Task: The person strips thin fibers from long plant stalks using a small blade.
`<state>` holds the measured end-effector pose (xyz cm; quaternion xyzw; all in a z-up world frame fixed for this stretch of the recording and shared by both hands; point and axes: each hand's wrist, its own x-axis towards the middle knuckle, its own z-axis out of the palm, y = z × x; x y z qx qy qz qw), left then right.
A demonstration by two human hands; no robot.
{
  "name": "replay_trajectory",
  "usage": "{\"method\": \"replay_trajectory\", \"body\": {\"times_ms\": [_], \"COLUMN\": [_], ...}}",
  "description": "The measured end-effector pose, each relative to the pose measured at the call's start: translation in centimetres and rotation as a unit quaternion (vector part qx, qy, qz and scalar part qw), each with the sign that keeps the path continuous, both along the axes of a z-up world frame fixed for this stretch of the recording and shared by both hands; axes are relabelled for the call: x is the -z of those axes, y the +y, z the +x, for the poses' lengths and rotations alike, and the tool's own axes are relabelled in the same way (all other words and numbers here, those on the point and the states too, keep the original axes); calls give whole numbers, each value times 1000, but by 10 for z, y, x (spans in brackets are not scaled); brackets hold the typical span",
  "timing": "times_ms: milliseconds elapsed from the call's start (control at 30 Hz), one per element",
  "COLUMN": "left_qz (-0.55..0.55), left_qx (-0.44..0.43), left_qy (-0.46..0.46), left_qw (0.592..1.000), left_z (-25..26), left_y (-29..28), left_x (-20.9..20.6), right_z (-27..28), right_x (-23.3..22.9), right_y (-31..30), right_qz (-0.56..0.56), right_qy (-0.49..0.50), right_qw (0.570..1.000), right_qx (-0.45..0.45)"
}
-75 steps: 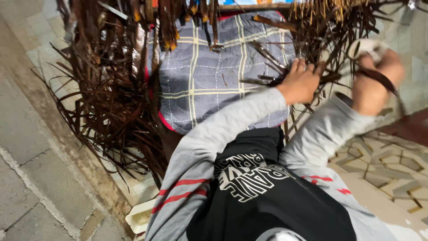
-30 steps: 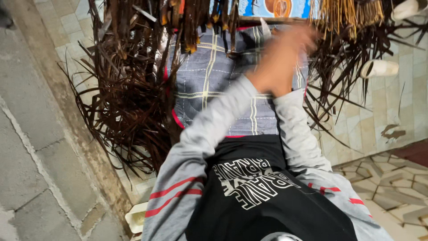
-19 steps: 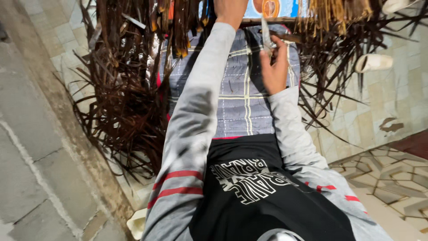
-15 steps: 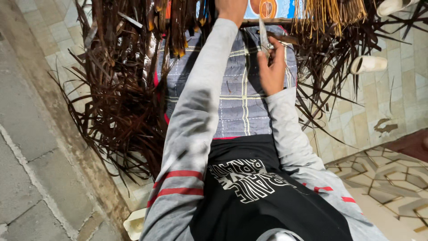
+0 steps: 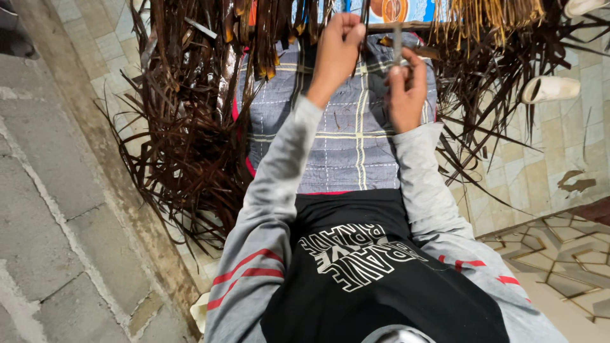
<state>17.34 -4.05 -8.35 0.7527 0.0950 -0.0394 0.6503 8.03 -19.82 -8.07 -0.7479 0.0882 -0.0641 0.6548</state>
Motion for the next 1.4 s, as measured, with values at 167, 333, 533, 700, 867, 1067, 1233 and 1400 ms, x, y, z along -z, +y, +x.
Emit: {"method": "replay_trajectory", "body": {"times_ms": [167,333,533,700,867,1067,1233,1400], "left_qz": [-100,-85,-75,-55,-27,-260,-400,-337], "left_qx": [76,85,62,51,65,164,219,215], "left_qy": [49,-92,-125,-140,-174,-37,22,-42], "left_qw": [991,988,987,987,982,951,890,916], "left_z": [-62,-101,-119,-120,-119,-119,-122,-126], "left_y": [6,-4,-2,2,1,14,22,24], "left_x": [-41,-39,-63,-76,-53,-34,-38,-52], "right_z": [-14,-32,-42,-48,-52,-56,-50,-60], "right_x": [-31,-67,-55,-60,-20,-41,-26,-57], "right_y": [-3,5,0,2,-5,-3,-20,-19], "right_qz": [196,195,194,222,241,220,235,243], "right_qy": [17,74,54,65,-1,5,-20,-22], "right_qw": [975,959,964,953,952,956,952,933], "right_qx": [-101,-190,-174,-194,-189,-194,-196,-266]}}
